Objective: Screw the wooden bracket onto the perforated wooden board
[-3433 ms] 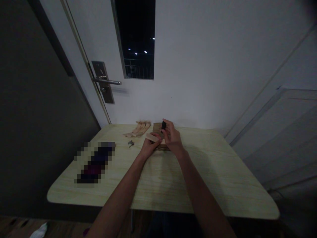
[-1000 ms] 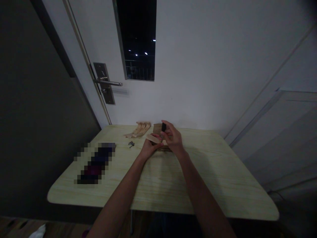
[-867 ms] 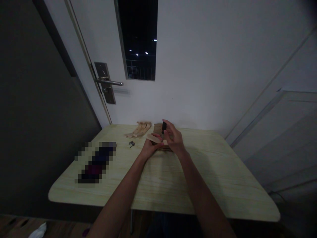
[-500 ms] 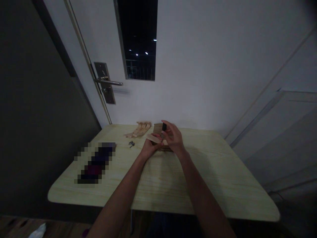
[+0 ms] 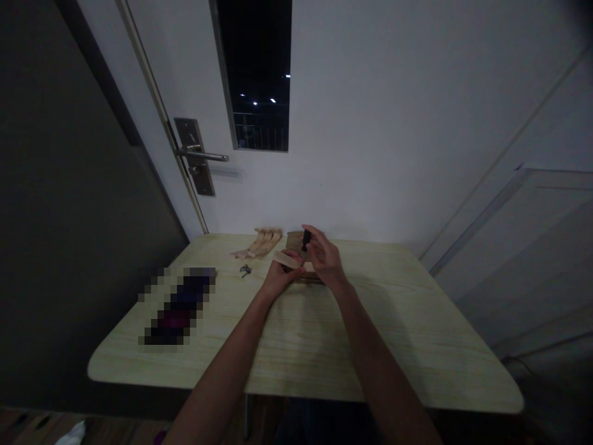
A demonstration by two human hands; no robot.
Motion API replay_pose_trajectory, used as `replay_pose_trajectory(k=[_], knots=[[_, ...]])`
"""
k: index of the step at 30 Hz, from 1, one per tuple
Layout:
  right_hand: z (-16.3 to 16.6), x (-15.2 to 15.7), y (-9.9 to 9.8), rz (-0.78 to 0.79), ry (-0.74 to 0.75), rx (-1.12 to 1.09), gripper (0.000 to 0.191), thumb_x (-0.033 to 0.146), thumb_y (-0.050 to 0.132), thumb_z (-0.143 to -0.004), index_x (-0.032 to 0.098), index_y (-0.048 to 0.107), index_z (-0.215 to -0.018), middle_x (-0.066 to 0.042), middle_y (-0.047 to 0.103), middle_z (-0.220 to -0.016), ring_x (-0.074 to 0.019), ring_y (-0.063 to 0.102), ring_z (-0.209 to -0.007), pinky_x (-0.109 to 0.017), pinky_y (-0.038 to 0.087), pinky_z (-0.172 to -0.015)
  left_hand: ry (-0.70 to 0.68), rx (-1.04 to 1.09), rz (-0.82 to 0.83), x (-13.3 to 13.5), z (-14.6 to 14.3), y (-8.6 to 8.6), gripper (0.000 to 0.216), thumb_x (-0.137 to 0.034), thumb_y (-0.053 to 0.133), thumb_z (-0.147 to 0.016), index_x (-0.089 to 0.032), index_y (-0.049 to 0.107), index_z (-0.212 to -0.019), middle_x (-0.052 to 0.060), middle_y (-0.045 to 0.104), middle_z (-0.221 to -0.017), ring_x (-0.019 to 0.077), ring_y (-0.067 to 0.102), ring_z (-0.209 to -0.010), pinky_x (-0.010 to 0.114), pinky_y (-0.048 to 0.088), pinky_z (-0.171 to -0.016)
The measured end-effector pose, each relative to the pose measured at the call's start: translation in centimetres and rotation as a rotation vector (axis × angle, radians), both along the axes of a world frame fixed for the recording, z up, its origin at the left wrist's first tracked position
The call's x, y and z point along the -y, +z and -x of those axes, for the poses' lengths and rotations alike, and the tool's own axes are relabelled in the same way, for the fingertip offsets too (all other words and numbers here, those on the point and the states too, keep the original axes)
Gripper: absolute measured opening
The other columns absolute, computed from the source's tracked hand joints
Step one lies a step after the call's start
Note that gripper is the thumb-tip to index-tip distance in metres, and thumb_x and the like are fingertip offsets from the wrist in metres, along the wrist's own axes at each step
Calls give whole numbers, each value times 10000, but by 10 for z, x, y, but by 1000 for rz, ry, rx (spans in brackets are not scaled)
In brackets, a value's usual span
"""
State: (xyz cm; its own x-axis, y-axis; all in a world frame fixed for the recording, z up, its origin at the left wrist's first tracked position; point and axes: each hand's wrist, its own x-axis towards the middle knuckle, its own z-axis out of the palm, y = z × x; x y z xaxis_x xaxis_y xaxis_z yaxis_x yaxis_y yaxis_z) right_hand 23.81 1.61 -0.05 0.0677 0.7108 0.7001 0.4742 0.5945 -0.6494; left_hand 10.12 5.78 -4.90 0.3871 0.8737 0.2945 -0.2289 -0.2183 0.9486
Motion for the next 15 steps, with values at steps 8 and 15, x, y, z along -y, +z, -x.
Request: replay_pose_trajectory(k=[8, 15], knots=[[-1, 0, 1, 18, -83, -18, 419, 342, 542, -848, 262, 515, -1258, -74, 631, -1072, -166, 619, -808, -322, 557, -725, 2, -28, -22, 2, 1, 5, 401, -250, 790, -585, -167, 527, -876, -11, 584, -779, 125, 549, -697, 234, 421, -649], [0, 1, 1, 31, -36, -63, 421, 369, 530, -856, 252, 511, -1261, -77, 632, -1094, -181, 632, -885, -345, 555, -779, -17, -23, -18, 0, 0, 0, 405, -276, 791, -590, -173, 520, -873, -9, 588, -786, 130, 552, -699, 246, 423, -663]])
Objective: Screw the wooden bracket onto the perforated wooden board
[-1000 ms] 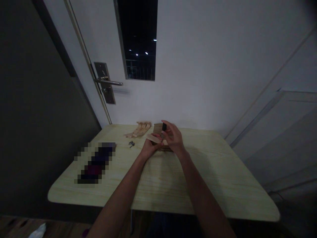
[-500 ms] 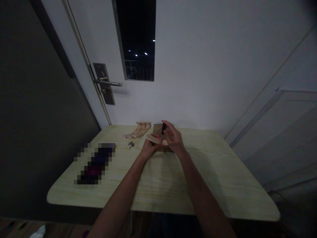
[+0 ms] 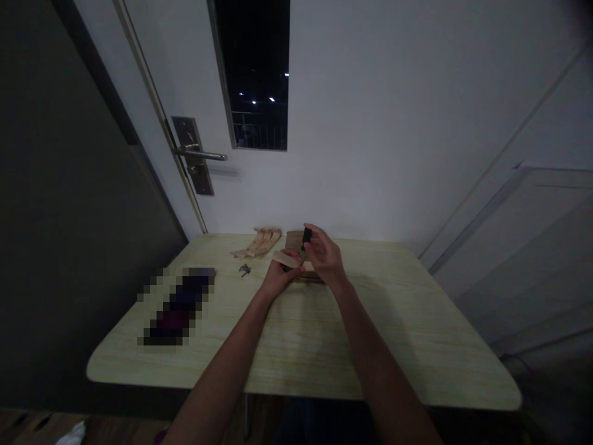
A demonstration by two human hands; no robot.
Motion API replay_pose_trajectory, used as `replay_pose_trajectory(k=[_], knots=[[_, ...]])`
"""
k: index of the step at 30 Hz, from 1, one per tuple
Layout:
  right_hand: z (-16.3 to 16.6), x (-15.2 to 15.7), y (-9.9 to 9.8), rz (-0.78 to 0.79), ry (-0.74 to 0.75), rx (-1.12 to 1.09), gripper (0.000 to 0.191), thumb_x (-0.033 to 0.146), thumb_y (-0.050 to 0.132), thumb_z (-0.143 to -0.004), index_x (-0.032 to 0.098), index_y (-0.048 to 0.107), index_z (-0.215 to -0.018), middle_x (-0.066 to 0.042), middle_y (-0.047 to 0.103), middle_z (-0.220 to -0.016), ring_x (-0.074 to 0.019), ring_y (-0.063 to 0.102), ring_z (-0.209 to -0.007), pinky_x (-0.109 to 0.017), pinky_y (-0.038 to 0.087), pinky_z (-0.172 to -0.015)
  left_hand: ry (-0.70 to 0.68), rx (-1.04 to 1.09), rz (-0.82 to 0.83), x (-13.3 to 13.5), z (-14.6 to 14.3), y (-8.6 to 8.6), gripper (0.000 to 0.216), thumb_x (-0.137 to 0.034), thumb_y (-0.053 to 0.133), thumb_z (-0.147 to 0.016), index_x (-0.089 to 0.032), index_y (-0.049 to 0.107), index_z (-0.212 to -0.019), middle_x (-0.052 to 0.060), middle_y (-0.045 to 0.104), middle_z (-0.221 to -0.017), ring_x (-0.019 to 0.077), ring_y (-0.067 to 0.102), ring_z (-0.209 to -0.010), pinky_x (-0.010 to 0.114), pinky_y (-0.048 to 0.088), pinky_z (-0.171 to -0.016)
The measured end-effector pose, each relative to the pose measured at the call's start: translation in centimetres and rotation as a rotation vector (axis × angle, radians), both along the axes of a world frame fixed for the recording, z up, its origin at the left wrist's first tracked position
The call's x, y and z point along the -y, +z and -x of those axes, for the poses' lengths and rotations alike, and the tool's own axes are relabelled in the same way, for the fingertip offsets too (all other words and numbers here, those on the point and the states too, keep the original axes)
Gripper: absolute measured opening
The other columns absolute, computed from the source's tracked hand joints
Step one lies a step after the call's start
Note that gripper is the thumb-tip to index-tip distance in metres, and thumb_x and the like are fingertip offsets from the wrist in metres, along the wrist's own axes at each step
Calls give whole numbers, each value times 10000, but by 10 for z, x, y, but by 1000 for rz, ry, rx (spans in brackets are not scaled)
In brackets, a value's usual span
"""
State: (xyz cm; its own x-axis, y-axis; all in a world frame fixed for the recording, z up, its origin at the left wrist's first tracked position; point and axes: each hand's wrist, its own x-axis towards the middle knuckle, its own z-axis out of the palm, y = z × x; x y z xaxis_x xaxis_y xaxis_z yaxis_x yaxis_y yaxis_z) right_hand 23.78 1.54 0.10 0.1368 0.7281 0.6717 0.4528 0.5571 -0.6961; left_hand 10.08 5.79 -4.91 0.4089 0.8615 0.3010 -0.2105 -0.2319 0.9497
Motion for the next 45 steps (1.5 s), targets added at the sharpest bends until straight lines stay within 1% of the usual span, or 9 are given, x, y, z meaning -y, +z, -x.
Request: replay_pose_trajectory(k=[4, 10, 13, 17, 24, 30, 33, 41, 45], knots=[[0, 1, 1, -14, 73, -27, 419, 359, 500, -877, 253, 487, -1283, -82, 629, -1134, -194, 640, -943, -368, 544, -838, 22, -10, -11, -1, 0, -1, 414, -280, 793, -586, -173, 526, -883, -5, 586, -791, 133, 550, -706, 246, 420, -658], [-1, -4, -2, 3, 21, -57, 407, 349, 592, -820, 265, 518, -1212, -50, 655, -991, -160, 650, -767, -305, 562, -690, 40, -19, -24, 1, 0, 3, 404, -271, 794, -577, -167, 530, -865, -3, 588, -786, 133, 548, -712, 238, 424, -656], [-2, -4, -3, -15, -23, -29, 404, 340, 602, -812, 264, 535, -1202, -49, 642, -966, -145, 626, -717, -294, 551, -673, 23, -12, 4, 3, 0, 5, 403, -281, 794, -572, -168, 526, -851, -10, 584, -764, 129, 548, -690, 235, 424, -643], [-2, -2, -1, -50, -60, 60, 380, 340, 567, -833, 266, 563, -1206, -70, 629, -1065, -159, 613, -773, -310, 545, -703, -1, -4, 13, 2, 0, 4, 400, -282, 789, -578, -168, 522, -854, -9, 586, -752, 129, 550, -679, 240, 419, -637], [-1, 1, 1, -21, 70, 17, 403, 349, 443, -907, 265, 505, -1296, -53, 585, -1261, -199, 593, -1074, -373, 502, -910, 31, -11, 24, 4, 0, 5, 426, -279, 793, -569, -168, 528, -884, 1, 596, -797, 138, 558, -706, 251, 428, -655], [-3, -1, 0, -30, 81, 6, 392, 362, 470, -896, 260, 533, -1269, -57, 595, -1249, -197, 606, -1053, -364, 512, -900, 42, 4, 16, 4, 0, 6, 428, -267, 803, -555, -169, 537, -875, -9, 595, -781, 138, 559, -699, 262, 424, -666], [-3, -1, 1, -14, 85, 7, 371, 363, 499, -880, 275, 559, -1236, -49, 611, -1217, -180, 632, -962, -343, 535, -841, 29, 9, 0, 2, 0, 2, 412, -271, 793, -580, -173, 533, -884, -3, 599, -803, 144, 568, -724, 265, 429, -681], [0, -1, 4, -34, -87, 129, 384, 341, 560, -835, 279, 573, -1214, -64, 600, -1004, -192, 574, -896, -356, 538, -756, 11, 5, -8, -3, 0, -4, 410, -285, 784, -598, -169, 520, -889, 13, 599, -826, 150, 564, -749, 263, 431, -690], [1, 0, 4, -41, -84, 104, 375, 348, 546, -843, 267, 572, -1208, -79, 588, -1032, -193, 572, -910, -351, 549, -756, 11, 1, -6, -1, -1, -2, 408, -298, 786, -600, -172, 518, -880, 10, 591, -821, 149, 561, -746, 258, 432, -680]])
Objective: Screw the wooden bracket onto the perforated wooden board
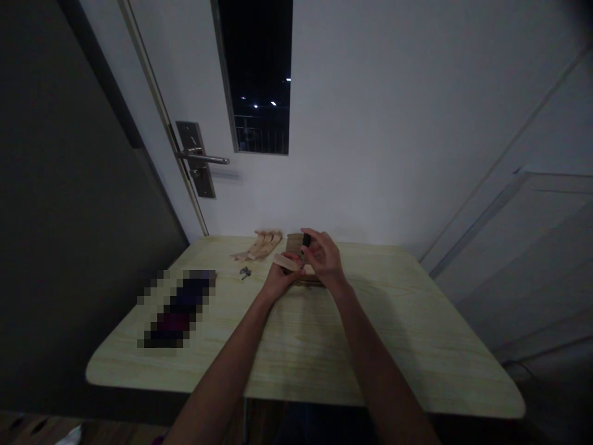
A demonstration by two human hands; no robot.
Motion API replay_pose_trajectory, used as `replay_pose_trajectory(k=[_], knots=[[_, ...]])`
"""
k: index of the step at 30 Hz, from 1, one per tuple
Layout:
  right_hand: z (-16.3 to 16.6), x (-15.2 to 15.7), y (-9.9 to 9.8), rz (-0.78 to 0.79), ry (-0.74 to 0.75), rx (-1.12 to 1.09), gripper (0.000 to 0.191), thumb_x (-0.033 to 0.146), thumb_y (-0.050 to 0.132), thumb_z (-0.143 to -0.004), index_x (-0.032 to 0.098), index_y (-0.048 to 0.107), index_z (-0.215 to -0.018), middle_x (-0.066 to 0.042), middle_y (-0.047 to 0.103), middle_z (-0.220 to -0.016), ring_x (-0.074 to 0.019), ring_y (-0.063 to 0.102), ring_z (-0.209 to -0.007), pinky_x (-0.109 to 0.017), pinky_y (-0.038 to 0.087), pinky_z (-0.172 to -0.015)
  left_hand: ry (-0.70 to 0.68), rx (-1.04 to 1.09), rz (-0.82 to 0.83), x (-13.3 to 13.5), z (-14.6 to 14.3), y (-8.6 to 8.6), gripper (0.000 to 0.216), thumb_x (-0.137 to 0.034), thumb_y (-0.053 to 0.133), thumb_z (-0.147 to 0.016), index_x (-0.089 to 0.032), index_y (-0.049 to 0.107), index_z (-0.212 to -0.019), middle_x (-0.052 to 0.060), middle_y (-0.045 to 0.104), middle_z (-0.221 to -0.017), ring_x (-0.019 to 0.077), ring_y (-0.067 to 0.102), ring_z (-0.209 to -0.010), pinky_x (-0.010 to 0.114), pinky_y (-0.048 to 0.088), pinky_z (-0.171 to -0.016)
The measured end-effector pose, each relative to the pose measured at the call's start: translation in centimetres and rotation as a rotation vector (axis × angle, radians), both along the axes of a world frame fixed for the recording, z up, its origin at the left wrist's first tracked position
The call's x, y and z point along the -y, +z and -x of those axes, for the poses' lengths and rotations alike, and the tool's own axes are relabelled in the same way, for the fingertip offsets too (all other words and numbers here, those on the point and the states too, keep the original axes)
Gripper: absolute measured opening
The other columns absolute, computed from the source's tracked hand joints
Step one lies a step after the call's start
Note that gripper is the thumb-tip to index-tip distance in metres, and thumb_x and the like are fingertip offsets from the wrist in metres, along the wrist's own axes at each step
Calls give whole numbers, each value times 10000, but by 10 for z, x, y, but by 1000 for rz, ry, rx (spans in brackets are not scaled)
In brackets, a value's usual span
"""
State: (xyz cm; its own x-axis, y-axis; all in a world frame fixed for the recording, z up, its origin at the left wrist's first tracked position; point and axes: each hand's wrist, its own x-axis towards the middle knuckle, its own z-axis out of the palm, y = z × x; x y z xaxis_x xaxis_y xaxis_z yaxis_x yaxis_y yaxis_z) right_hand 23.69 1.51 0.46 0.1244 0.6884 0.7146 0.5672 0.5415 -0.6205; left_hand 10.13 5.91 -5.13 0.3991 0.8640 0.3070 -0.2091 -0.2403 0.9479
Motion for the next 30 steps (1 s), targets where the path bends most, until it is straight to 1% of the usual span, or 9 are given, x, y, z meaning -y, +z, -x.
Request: replay_pose_trajectory(k=[4, 7, 9, 12, 18, 21, 24, 26, 30], knots=[[-1, 0, -2, 33, 104, -83, 403, 351, 485, -878, 263, 518, -1270, -81, 573, -1213, -192, 598, -980, -359, 550, -823, 3, -8, 9, 3, 0, 4, 409, -313, 786, -595, -174, 522, -875, 4, 588, -807, 139, 554, -718, 250, 430, -666], [-3, -2, -5, 60, 149, -92, 428, 351, 482, -883, 252, 490, -1300, -81, 594, -1218, -190, 635, -927, -365, 552, -824, 21, -9, 9, 6, 1, 8, 425, -302, 795, -571, -173, 524, -872, 0, 591, -804, 137, 555, -712, 250, 430, -665], [-5, -4, -6, 55, 131, -81, 421, 353, 503, -874, 249, 505, -1283, -82, 606, -1199, -191, 646, -890, -365, 554, -811, 20, -2, 11, 7, 1, 10, 424, -288, 793, -568, -173, 521, -873, -3, 591, -804, 138, 558, -716, 252, 431, -670], [-6, -5, -6, 33, 84, -82, 387, 351, 534, -859, 251, 541, -1233, -81, 613, -1164, -192, 642, -886, -363, 548, -810, 16, 0, 7, 7, 1, 11, 416, -281, 789, -569, -173, 515, -863, -3, 590, -796, 137, 557, -709, 255, 429, -669], [-5, -4, -5, 26, 53, -79, 364, 343, 547, -851, 255, 552, -1204, -77, 618, -1126, -175, 635, -841, -338, 554, -757, 5, -10, -1, 4, 1, 6, 409, -283, 787, -581, -169, 512, -861, -4, 581, -791, 132, 550, -694, 250, 429, -651], [0, -2, -1, 8, 57, -3, 372, 319, 522, -865, 272, 540, -1234, -73, 599, -1183, -193, 614, -958, -350, 542, -809, -3, -8, -1, 2, 1, 2, 404, -291, 786, -595, -171, 515, -870, 4, 593, -806, 139, 559, -712, 256, 436, -663], [4, 0, 2, -10, 82, 59, 380, 297, 484, -883, 282, 523, -1260, -64, 591, -1210, -202, 569, -1083, -366, 519, -877, -5, 7, 3, 0, 1, -1, 425, -294, 790, -596, -174, 516, -897, 18, 613, -867, 153, 577, -769, 266, 443, -703], [4, 0, 1, -12, 85, 59, 399, 296, 470, -888, 277, 502, -1285, -69, 581, -1233, -208, 558, -1116, -380, 511, -899, -10, 7, 14, 0, 1, -1, 440, -299, 791, -595, -173, 516, -915, 22, 618, -879, 154, 581, -776, 269, 444, -711], [0, -2, -5, 12, 101, 5, 421, 300, 454, -893, 267, 477, -1312, -69, 562, -1273, -221, 560, -1134, -405, 509, -918, -3, -6, 21, 2, 1, 3, 433, -318, 791, -588, -174, 516, -890, 4, 596, -825, 142, 565, -730, 258, 441, -675]])
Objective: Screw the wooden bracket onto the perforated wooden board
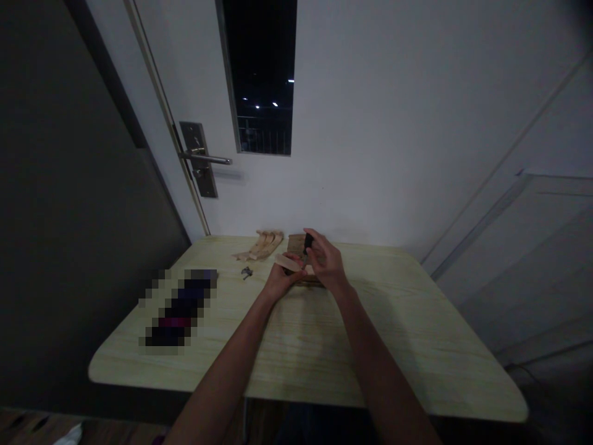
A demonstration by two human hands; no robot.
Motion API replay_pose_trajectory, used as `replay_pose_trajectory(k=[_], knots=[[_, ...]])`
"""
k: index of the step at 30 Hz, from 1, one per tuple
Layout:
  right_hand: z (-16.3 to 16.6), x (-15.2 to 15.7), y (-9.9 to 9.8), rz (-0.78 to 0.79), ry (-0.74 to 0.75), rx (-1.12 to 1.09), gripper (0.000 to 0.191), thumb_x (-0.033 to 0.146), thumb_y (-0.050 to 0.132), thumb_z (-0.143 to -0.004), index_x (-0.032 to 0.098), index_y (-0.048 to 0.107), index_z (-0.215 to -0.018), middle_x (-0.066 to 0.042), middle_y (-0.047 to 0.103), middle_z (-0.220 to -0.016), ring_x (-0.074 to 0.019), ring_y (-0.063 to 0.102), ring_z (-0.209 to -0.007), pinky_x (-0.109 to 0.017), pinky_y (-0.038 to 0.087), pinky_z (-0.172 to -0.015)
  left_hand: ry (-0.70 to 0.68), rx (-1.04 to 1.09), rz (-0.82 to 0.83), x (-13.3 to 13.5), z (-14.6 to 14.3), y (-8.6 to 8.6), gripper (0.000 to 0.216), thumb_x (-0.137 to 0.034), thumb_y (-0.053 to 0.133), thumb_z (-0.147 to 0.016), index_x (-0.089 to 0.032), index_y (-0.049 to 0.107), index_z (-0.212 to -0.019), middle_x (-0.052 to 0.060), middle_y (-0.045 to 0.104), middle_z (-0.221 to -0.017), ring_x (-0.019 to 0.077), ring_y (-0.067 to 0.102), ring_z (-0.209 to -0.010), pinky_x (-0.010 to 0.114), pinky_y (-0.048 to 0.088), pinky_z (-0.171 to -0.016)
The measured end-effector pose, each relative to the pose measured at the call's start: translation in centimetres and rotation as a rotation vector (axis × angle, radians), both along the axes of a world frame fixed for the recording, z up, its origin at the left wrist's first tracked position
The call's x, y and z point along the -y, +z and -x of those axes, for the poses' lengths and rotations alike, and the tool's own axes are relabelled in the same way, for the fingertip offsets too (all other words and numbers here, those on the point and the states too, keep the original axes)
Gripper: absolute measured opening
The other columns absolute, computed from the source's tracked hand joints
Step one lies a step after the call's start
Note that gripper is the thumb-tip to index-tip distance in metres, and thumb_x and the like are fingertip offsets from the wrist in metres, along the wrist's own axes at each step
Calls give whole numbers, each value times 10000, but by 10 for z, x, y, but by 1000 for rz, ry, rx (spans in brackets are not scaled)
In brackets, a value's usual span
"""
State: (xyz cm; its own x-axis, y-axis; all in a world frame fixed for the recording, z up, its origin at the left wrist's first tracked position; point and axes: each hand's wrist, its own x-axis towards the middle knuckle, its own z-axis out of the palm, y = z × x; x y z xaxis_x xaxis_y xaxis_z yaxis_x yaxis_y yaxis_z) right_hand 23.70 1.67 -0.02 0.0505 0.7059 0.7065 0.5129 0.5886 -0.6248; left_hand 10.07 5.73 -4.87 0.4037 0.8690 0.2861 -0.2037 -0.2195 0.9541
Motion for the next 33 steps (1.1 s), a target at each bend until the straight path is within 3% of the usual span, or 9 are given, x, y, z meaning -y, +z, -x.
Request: replay_pose_trajectory(k=[6, 17, 26, 33], knots=[[-3, -2, -4, 10, -16, -18, 417, 310, 489, -880, 274, 494, -1295, -61, 553, -1286, -219, 590, -1080, -400, 528, -890, -9, 20, -16, 0, 0, 1, 420, -302, 785, -589, -172, 508, -877, -2, 576, -810, 134, 546, -712, 252, 428, -657], [-1, -1, -1, 2, -113, -40, 397, 319, 600, -812, 277, 556, -1204, -72, 591, -1145, -174, 615, -800, -364, 564, -736, 11, -2, -31, 2, 1, 5, 409, -304, 786, -580, -177, 515, -858, 0, 585, -806, 146, 557, -736, 260, 429, -685], [0, 4, 3, -22, -45, 40, 416, 297, 486, -880, 295, 494, -1296, -58, 572, -1234, -220, 555, -1101, -438, 492, -928, 2, 15, -22, -1, 1, 0, 410, -278, 784, -593, -177, 511, -882, 1, 592, -838, 146, 566, -767, 260, 435, -708], [-3, -2, -3, 5, -30, -4, 391, 295, 514, -867, 285, 517, -1258, -49, 576, -1239, -203, 599, -1031, -393, 524, -888, -2, 34, -26, -1, 0, -1, 395, -242, 779, -603, -175, 502, -876, -13, 578, -801, 125, 549, -717, 244, 425, -675]])
